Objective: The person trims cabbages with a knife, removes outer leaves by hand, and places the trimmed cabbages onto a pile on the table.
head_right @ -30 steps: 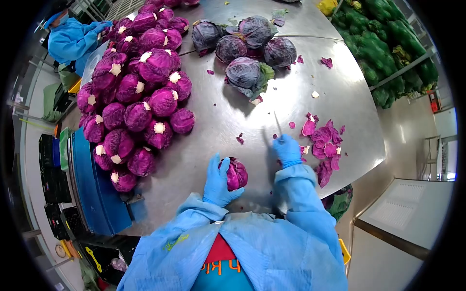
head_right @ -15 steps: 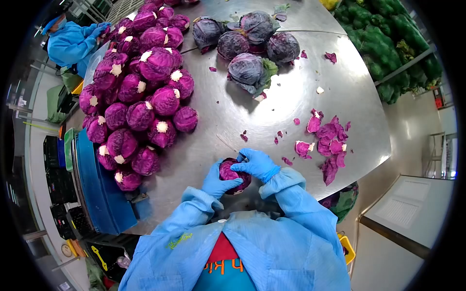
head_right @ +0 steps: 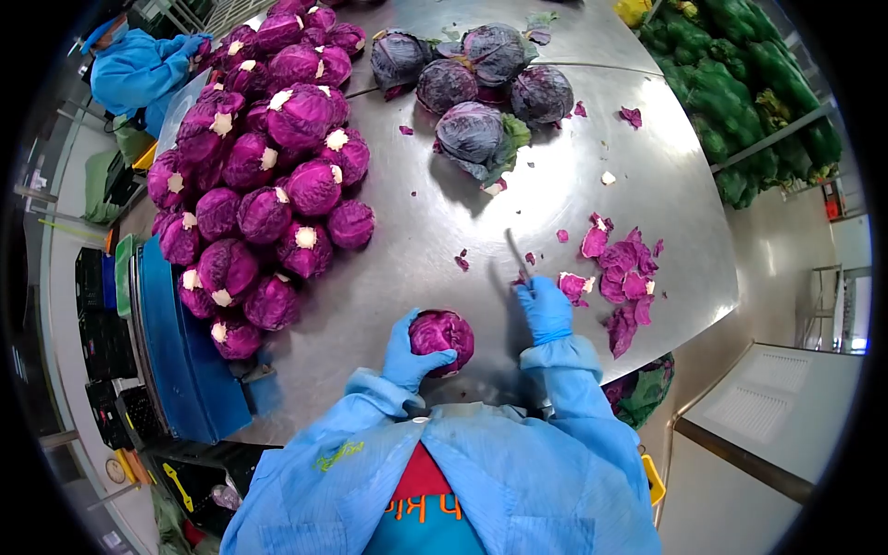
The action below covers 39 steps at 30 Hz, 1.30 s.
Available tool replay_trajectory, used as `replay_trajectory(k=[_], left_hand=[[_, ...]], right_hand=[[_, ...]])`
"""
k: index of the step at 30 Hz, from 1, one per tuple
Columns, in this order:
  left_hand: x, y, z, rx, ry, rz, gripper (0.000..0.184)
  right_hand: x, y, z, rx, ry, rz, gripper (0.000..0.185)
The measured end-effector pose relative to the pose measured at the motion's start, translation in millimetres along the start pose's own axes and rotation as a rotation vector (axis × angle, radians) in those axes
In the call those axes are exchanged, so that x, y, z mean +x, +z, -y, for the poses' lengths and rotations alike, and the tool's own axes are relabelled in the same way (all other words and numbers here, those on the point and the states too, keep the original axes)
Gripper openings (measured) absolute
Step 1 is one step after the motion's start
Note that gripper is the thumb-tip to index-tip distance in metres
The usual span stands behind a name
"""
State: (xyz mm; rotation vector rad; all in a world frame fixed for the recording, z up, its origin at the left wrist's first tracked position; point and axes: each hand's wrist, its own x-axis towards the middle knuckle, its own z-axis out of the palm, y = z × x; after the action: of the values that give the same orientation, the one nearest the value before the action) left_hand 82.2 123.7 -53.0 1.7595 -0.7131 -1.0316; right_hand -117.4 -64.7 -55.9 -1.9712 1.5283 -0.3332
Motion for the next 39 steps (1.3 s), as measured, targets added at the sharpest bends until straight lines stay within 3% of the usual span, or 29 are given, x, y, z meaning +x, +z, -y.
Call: replay_trajectory(k=[1,4,5,6,8,11,14,17,21,24,25,28,31,34,38,39], left_hand=[[-2.0,-2.2,-4.0,0.137,0.061,0.013,0.110],[-5.7,5.3,-23.5,0.349,0.331,-0.053,0.112],[-2.8,7.5,-28.6,0.368,0.412,-0.046,0.114],[0.6,9.0,-32.2,0.410,0.433,-0.026,0.115],[5.1,10.2,-37.3,0.499,0.475,0.010,0.116],[6.3,10.4,-33.1,0.535,0.510,0.038,0.118],[2.7,10.2,-33.2,0.467,0.468,0.018,0.118],[5.3,7.0,-30.2,0.448,0.436,0.038,0.116],[6.4,10.7,-26.0,0.492,0.377,-0.001,0.115],[7.9,16.8,-31.8,0.547,0.402,-0.014,0.113],[7.5,17.8,-32.7,0.540,0.389,-0.017,0.112],[7.0,16.4,-31.0,0.545,0.386,-0.023,0.111],[8.6,18.0,-24.4,0.522,0.421,-0.029,0.112],[6.2,19.6,-28.2,0.549,0.419,-0.023,0.112],[8.0,23.1,-29.2,0.565,0.302,-0.064,0.114],[11.0,18.9,-28.2,0.442,0.239,-0.044,0.114]], right_hand=[[4.6,-4.2,-6.4,-0.092,0.055,0.015,0.036],[-4.8,-8.6,17.7,0.484,-0.009,0.120,0.054],[-8.7,-11.3,31.5,0.403,-0.179,0.201,0.066],[-15.0,-11.8,56.1,0.477,-0.179,0.294,0.068],[-18.9,-4.5,77.1,0.559,-0.146,0.462,0.055],[-11.4,30.4,55.2,0.588,-0.103,0.459,0.041],[-6.9,28.7,49.4,0.213,-0.283,0.200,0.028],[2.5,29.5,23.3,0.120,-0.091,-0.049,0.037],[-23.6,-17.6,63.1,0.279,0.028,0.299,0.061],[-46.8,0.5,70.2,0.395,0.074,0.370,0.062],[-50.5,11.6,64.3,0.610,0.142,0.403,0.056],[-57.3,21.8,56.0,0.796,0.131,0.313,0.039],[-59.4,33.9,41.7,0.647,0.014,0.128,0.022],[-65.2,20.0,38.4,0.626,0.265,0.166,0.015],[-75.0,13.2,17.3,0.803,0.367,0.156,0.016],[-75.7,13.2,4.8,0.645,0.353,0.105,0.018]])
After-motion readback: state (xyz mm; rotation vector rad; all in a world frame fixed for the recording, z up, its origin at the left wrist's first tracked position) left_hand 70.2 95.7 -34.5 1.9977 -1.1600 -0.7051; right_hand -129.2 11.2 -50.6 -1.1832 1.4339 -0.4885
